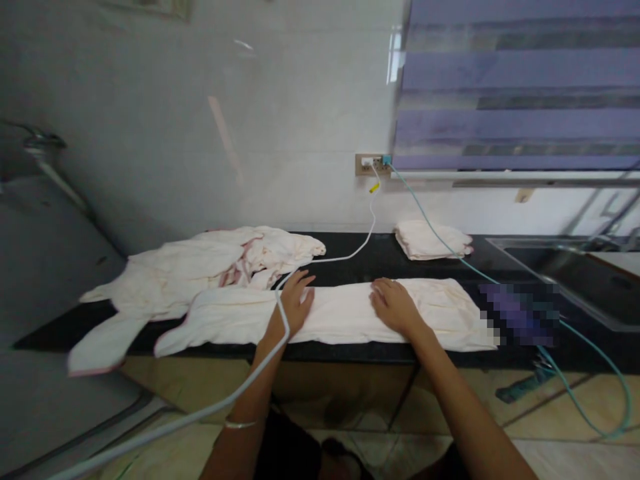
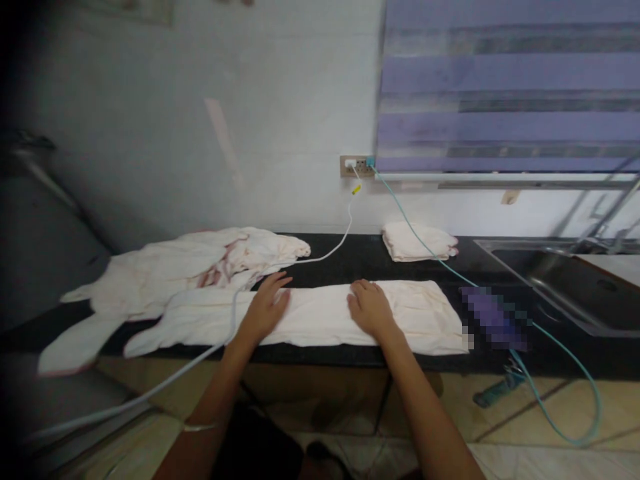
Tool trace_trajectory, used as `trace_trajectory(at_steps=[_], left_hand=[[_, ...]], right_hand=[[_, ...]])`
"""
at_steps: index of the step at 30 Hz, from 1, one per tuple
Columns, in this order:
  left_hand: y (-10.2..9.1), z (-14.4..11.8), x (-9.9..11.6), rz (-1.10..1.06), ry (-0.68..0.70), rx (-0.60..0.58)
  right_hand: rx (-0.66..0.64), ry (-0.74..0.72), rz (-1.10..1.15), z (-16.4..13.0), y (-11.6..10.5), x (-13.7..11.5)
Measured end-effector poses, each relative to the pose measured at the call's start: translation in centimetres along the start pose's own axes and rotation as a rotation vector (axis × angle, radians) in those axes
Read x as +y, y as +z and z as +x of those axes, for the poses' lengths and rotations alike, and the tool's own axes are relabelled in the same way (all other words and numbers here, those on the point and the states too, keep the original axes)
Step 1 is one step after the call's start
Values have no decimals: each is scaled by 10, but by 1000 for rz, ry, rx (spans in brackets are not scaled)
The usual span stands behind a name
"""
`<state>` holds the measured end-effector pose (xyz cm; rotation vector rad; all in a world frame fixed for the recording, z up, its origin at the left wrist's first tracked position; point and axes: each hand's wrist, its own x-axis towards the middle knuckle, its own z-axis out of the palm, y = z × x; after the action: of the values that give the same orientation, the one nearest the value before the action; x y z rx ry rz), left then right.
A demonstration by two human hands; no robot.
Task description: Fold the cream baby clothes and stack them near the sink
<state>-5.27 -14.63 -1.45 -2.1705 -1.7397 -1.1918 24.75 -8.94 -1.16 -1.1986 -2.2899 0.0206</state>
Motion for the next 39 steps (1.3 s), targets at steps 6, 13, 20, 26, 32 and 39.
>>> trace_trajectory(at_steps=[6,13,20,26,32,39], left_hand=[[-32,-59,35,-13,-80,250],[-21,-93,49,248,-118,-52],[-17,-110,51,295,-91,195],[-16,-139,73,38,30,296],[3,-136,82,102,-1,154],[10,-144,72,184,12,115]], right_hand=[[546,-105,233,-31,-20,-20],[565,20,148,-91,5,-63],[830,173,-98,-119,33,-62],[763,121,-230,-160,71,-44],[631,181,-219,-172,70,-47],[693,200,-248,-165,71,-52]])
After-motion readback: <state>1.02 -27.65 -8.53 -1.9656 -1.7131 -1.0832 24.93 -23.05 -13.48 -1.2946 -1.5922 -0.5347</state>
